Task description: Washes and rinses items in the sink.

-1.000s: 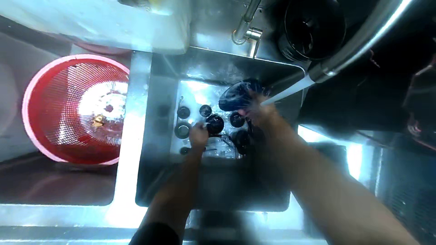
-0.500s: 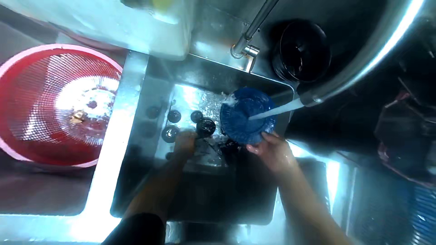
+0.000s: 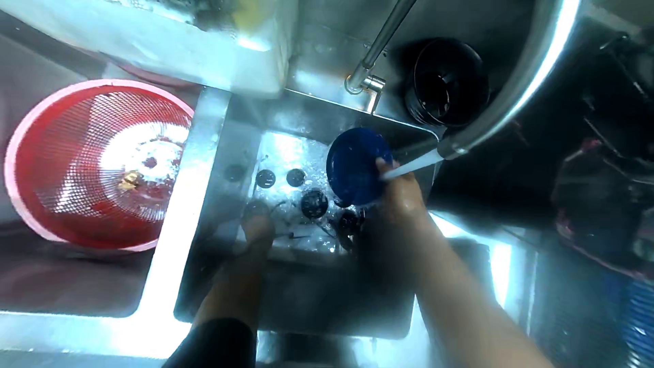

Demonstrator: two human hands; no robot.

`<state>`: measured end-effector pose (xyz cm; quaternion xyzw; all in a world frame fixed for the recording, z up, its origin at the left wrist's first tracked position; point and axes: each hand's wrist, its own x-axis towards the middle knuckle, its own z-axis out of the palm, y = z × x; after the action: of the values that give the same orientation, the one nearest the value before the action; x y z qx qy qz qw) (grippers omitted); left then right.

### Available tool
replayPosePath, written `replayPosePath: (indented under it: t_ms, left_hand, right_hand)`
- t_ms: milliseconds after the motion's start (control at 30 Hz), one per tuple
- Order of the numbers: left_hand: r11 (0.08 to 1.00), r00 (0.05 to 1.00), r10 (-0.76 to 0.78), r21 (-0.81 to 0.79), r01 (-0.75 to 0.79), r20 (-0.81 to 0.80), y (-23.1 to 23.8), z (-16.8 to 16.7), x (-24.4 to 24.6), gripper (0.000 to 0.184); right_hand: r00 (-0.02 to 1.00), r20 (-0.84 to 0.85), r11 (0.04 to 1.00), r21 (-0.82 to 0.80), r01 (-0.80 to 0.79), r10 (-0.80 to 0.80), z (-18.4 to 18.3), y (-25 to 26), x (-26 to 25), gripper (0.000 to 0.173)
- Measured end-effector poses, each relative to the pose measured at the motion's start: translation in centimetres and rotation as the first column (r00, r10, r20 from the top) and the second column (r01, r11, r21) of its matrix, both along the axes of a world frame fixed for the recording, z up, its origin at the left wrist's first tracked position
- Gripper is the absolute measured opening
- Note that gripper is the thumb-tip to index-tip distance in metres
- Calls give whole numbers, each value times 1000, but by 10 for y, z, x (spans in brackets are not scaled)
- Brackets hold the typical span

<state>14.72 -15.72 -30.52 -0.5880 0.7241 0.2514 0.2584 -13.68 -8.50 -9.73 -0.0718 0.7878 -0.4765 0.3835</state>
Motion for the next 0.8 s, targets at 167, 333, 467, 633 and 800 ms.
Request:
replayPosePath:
  t_ms: [167,333,467,633,800]
  left_hand:
    - [986,993,7,169,13,-117,-3,18,-25,38]
    - [880,739,473,305,-365,-480,7,73,-95,44]
    - [439,108,887,744,-504,-450,26,122,-171,38]
    - [317,-111,927,909,-271,-357,45,170,-212,29]
    - [802,307,592,508,-315,-745,79,216,-213,34]
  right_hand:
    - [998,59,999,32,-29,27,29,-32,11,32]
    - [950,-147,953,172,-249,275,64,16,35,28]
    - [753,-426,865,256,-431,501,79,78,37,24]
    - [709,-695,940,-152,-306,119,142,193,21,21]
    - [548,-543,754,-587,294,-636,208,372,-13,18]
